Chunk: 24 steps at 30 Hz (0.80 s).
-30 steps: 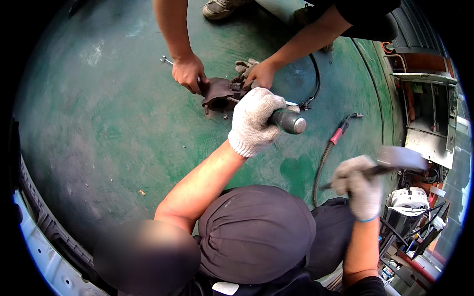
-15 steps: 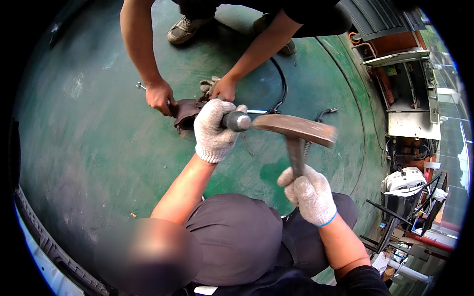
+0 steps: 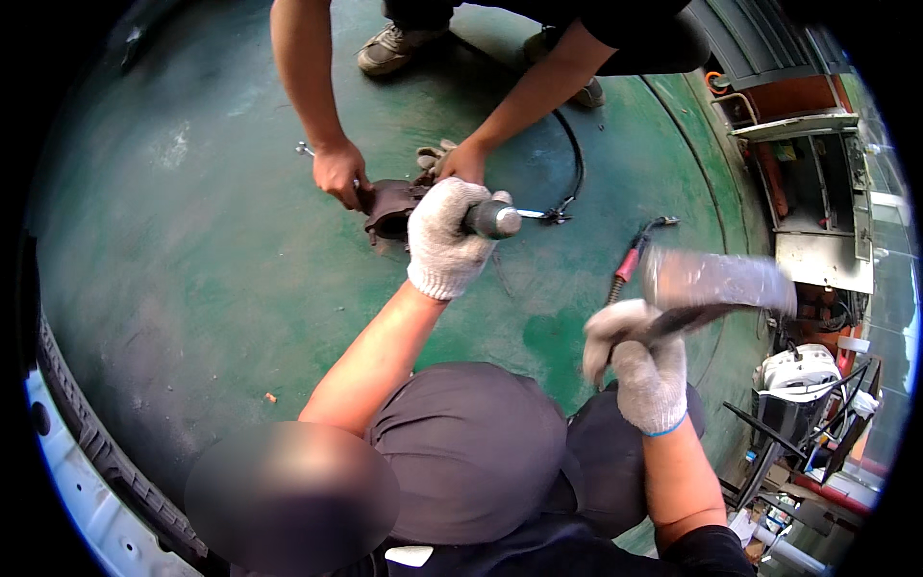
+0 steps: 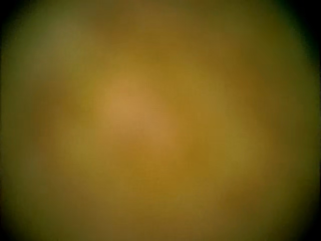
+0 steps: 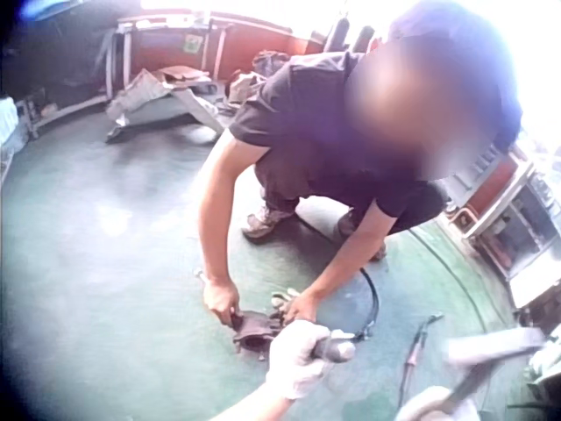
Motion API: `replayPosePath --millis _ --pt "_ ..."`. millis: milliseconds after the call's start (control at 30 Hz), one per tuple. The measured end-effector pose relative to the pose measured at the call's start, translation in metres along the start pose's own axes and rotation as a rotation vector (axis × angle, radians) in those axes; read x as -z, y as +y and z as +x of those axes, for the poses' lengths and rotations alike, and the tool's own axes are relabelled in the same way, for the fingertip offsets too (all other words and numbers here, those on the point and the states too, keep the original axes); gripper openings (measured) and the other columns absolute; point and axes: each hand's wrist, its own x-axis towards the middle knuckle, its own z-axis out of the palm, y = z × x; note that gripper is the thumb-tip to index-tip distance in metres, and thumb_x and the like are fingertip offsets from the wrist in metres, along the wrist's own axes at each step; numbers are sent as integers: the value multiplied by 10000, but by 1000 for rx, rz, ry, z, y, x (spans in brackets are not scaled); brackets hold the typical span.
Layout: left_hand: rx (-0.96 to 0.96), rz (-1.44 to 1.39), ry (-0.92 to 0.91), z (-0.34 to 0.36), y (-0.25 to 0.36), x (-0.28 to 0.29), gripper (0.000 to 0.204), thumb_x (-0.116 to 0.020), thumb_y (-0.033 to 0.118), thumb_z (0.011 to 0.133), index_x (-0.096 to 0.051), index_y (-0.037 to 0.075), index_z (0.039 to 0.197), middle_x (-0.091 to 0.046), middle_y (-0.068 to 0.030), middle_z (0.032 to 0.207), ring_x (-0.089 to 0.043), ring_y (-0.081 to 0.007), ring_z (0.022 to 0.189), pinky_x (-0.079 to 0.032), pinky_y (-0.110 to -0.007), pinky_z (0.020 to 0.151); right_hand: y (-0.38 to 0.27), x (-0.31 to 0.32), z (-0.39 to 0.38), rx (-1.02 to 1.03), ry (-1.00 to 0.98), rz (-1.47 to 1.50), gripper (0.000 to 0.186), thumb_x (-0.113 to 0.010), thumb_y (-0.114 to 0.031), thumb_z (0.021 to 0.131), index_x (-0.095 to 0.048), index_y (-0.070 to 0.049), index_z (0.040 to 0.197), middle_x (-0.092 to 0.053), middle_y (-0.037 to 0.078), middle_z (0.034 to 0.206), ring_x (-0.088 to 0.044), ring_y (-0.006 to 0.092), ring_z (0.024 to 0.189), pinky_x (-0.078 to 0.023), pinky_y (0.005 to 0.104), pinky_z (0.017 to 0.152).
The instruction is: The person sits on the floor and uses a wrench to loosen bolts on a brake caliper. They then retrieve a hammer and punch, and repeatedly strike the punch to remove a pin from the caliper. The person briefly walks to a nearby car to retrieve a tool before returning to continue the repair.
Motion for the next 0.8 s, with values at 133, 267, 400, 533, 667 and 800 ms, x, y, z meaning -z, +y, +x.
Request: replayPosePath --millis 133,267,400,533,667,800 --pt "34 -9 14 1 6 0 208 -870 101 790 -679 90 870 -650 -117 777 -647 -361 725 -524 -440 677 -4 -17 -4 -308 63 -178 206 -590 -186 1060 -657 9 1059 -580 12 719 -518 83 601 -425 271 559" --pt "29 -5 25 -2 6 -1 211 -876 111 786 -681 94 867 -656 -116 778 -652 -360 731 -529 -445 683 13 -16 1 -328 -2 -526 199 -612 -213 1047 -671 -23 1049 -580 -21 798 -522 77 696 -454 257 653" --pt "32 7 23 3 5 2 211 -881 124 777 -687 94 853 -667 -114 786 -660 -361 742 -533 -447 687 -31 8 1 -228 166 -498 240 -596 -269 1057 -687 -48 1036 -580 -14 785 -546 98 705 -453 303 629" --pt "43 10 26 5 7 4 181 -861 119 781 -700 92 860 -686 -111 819 -674 -366 763 -541 -444 698 -44 24 -2 231 109 73 240 -593 -268 1057 -694 -56 1007 -589 -6 756 -580 119 719 -490 317 658" --pt "275 1 74 -11 -21 0 178 -843 161 848 -691 77 887 -666 -137 799 -653 -342 720 -546 -409 699 32 -19 1 -437 -35 -652 244 -589 -268 1057 -700 -65 978 -598 2 727 -614 140 733 -527 331 686" --pt "355 27 63 -48 -37 9 188 -831 157 886 -676 58 848 -639 -99 750 -627 -248 670 -533 -367 680 19 -28 0 -430 230 -156 252 -581 -295 1073 -612 -63 982 -505 1 639 -484 121 527 -389 308 482"
